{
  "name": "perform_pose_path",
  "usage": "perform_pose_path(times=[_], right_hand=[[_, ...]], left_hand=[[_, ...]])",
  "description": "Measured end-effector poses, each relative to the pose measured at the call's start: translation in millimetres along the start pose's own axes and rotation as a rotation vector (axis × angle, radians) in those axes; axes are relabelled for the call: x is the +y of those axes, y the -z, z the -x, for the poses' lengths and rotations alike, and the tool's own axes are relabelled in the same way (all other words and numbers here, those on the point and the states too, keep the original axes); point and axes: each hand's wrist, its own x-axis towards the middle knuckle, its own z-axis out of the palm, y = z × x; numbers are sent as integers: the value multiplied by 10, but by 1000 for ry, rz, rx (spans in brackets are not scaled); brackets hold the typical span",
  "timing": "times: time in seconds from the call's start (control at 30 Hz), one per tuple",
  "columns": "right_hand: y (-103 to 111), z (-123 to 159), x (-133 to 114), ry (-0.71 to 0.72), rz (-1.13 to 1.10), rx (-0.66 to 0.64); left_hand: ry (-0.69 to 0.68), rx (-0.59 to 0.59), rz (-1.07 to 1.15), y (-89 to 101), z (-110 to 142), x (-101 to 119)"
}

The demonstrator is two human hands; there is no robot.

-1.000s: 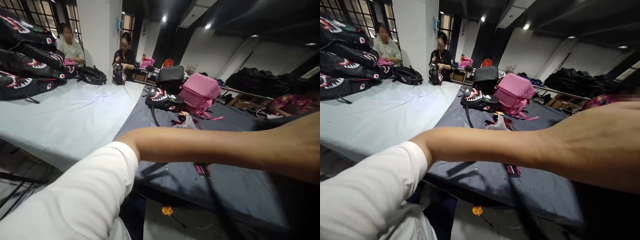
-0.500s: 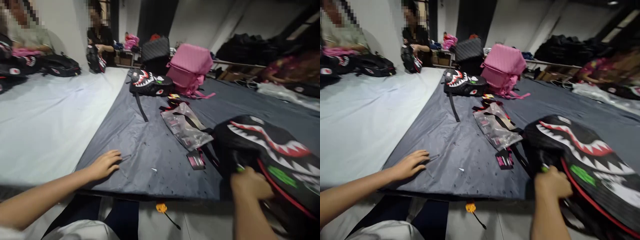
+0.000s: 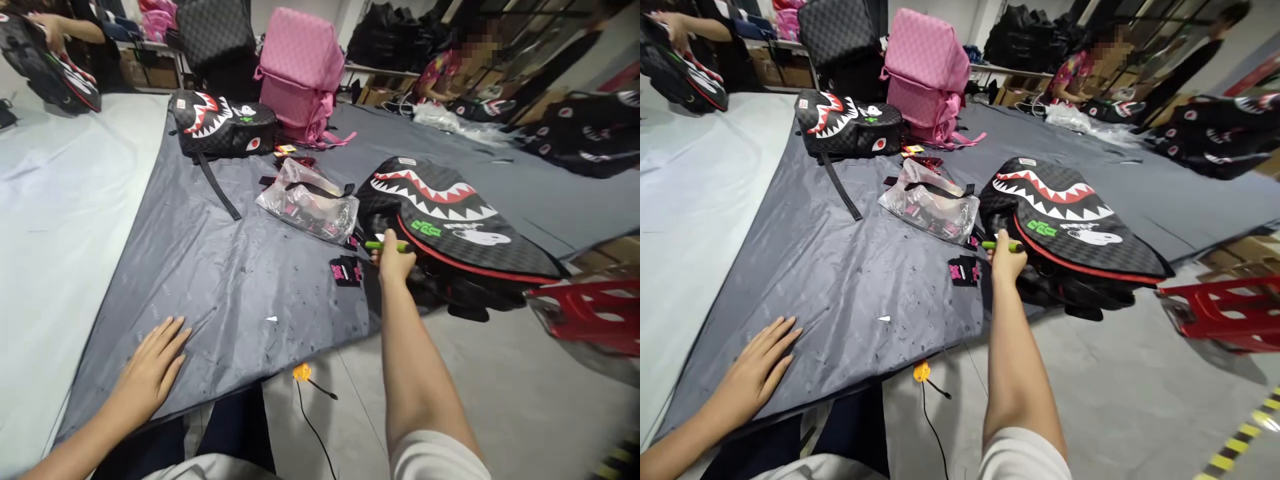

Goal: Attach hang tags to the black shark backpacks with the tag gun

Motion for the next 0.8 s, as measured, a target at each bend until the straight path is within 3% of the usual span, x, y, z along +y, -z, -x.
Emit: perform_pose_path(times=[0.07, 0.17, 0.27, 0.53, 0.7, 0.8], right_hand=[[-145, 26, 137, -20, -123, 35], [-343, 57, 264, 79, -104, 53], [-518, 107, 286, 182, -76, -31], [-1315, 587, -89, 446, 13, -422], [-1415, 547, -277, 619, 330, -341], [-1458, 386, -359, 679, 476, -425]], left_hand=[[-16, 12, -4, -12, 7, -14], [-29, 25, -15, -43, 20, -38], [-37, 24, -24, -75, 19, -58], [-52, 39, -22, -56, -16, -37], [-45, 37, -24, -26, -42, -3], [-35, -3, 16, 46, -62, 11]])
